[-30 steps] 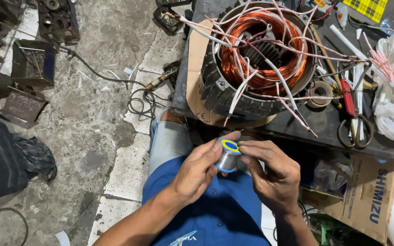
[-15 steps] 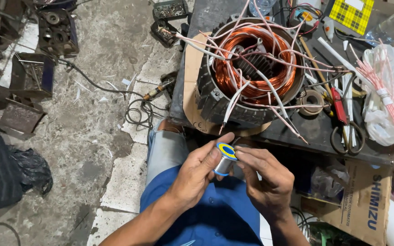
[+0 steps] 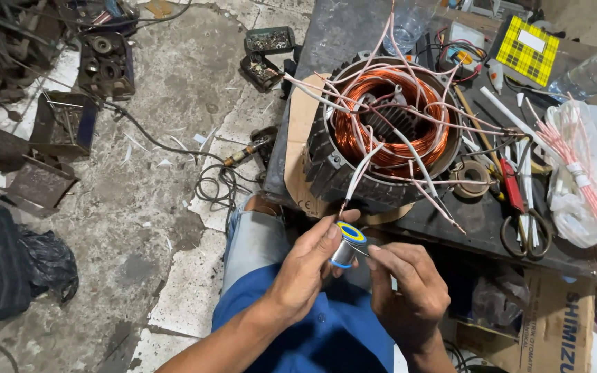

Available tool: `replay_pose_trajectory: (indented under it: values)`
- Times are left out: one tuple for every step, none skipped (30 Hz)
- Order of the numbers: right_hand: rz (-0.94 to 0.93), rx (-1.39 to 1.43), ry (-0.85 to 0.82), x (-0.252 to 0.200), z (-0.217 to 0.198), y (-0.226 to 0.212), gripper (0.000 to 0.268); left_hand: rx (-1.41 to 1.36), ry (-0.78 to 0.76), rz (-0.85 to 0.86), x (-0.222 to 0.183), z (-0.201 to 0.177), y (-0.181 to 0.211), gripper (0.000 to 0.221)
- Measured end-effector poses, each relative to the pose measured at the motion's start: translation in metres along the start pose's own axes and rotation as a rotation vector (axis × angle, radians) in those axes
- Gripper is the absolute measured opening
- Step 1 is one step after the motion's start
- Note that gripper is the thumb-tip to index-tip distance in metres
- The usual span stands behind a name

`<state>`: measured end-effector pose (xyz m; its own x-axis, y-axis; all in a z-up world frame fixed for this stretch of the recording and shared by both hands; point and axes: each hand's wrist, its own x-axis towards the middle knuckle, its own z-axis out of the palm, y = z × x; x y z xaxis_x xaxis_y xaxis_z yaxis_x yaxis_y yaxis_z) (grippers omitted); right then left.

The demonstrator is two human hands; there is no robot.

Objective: Testing and repairing motor windings by connecting wires to a multimeter and applying electrical tape for insulation.

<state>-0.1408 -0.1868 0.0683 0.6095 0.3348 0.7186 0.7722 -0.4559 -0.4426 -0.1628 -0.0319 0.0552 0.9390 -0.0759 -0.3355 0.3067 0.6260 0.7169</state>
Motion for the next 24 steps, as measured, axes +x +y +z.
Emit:
replay_pose_trajectory:
  values:
    - [-0.005, 0.002, 0.001, 0.001, -0.001, -0.001, 0.014, 0.0, 0.001, 0.005, 0.0, 0.0, 0.002, 0.057]
    - [0.022, 0.035, -0.017, 0.001, -0.002, -0.002, 0.013, 0.031, 0.026, -0.01, 0.0, 0.001, 0.004, 0.056]
    - [0.049, 0.068, -0.035, 0.001, -0.003, -0.003, 0.014, 0.061, 0.05, -0.026, 0.0, 0.001, 0.006, 0.054]
    - [0.048, 0.069, -0.037, 0.0, -0.003, -0.004, 0.014, 0.06, 0.052, -0.025, 0.0, 0.0, 0.008, 0.054]
    - [0.051, 0.059, -0.046, 0.0, -0.004, -0.005, 0.011, 0.119, 0.038, -0.015, -0.001, 0.0, 0.009, 0.056]
    - [0.055, 0.049, -0.056, 0.0, -0.005, -0.005, 0.008, 0.179, 0.023, -0.006, -0.001, -0.001, 0.011, 0.058]
    - [0.055, 0.049, -0.057, -0.001, -0.006, -0.005, 0.008, 0.178, 0.024, -0.007, -0.002, -0.002, 0.017, 0.058]
    - [0.05, 0.015, -0.043, -0.002, -0.008, -0.005, 0.007, 0.357, -0.012, 0.01, -0.003, -0.004, 0.022, 0.064]
    - [0.045, -0.019, -0.029, -0.003, -0.009, -0.005, 0.005, 0.537, -0.049, 0.028, -0.005, -0.005, 0.028, 0.071]
    - [0.046, -0.02, -0.029, -0.003, -0.011, -0.005, 0.005, 0.537, -0.049, 0.027, -0.004, -0.009, 0.025, 0.071]
    - [0.084, -0.028, -0.033, -0.003, -0.014, -0.006, 0.007, 0.592, -0.129, 0.069, -0.003, -0.012, 0.023, 0.066]
    - [0.12, -0.038, -0.035, -0.003, -0.016, -0.006, 0.01, 0.647, -0.21, 0.113, -0.001, -0.016, 0.021, 0.062]
    - [0.12, -0.038, -0.033, -0.001, -0.017, -0.006, 0.01, 0.648, -0.211, 0.114, -0.003, -0.015, 0.024, 0.062]
    - [0.18, -0.074, -0.01, 0.001, -0.018, -0.005, 0.009, 0.721, -0.253, 0.151, -0.005, -0.015, 0.028, 0.071]
    - [0.24, -0.109, 0.013, 0.003, -0.019, -0.005, 0.01, 0.794, -0.295, 0.188, -0.007, -0.015, 0.032, 0.081]
    - [0.235, -0.108, 0.015, 0.004, -0.019, -0.002, 0.01, 0.796, -0.295, 0.194, -0.007, -0.018, 0.031, 0.081]
    - [0.277, -0.128, 0.03, 0.004, -0.019, 0.002, 0.008, 0.778, -0.332, 0.17, -0.007, -0.022, 0.031, 0.083]
    - [0.322, -0.151, 0.045, 0.004, -0.02, 0.005, 0.006, 0.76, -0.372, 0.145, -0.008, -0.025, 0.03, 0.087]
    - [0.319, -0.152, 0.048, 0.001, -0.022, 0.009, 0.006, 0.761, -0.373, 0.147, -0.007, -0.029, 0.028, 0.087]
    - [0.367, -0.185, 0.058, -0.001, -0.023, 0.014, 0.006, 0.653, -0.41, 0.195, -0.005, -0.033, 0.026, 0.081]
    - [0.415, -0.218, 0.068, -0.002, -0.024, 0.019, 0.006, 0.543, -0.447, 0.241, -0.003, -0.037, 0.025, 0.075]
    - [0.411, -0.217, 0.072, -0.004, -0.027, 0.022, 0.006, 0.545, -0.449, 0.246, -0.001, -0.038, 0.021, 0.075]
    - [0.471, -0.239, 0.039, -0.007, -0.03, 0.025, 0.007, 0.429, -0.332, 0.261, 0.0, -0.04, 0.018, 0.069]
    - [0.53, -0.258, 0.003, -0.009, -0.033, 0.028, 0.008, 0.312, -0.213, 0.276, 0.001, -0.042, 0.014, 0.066]
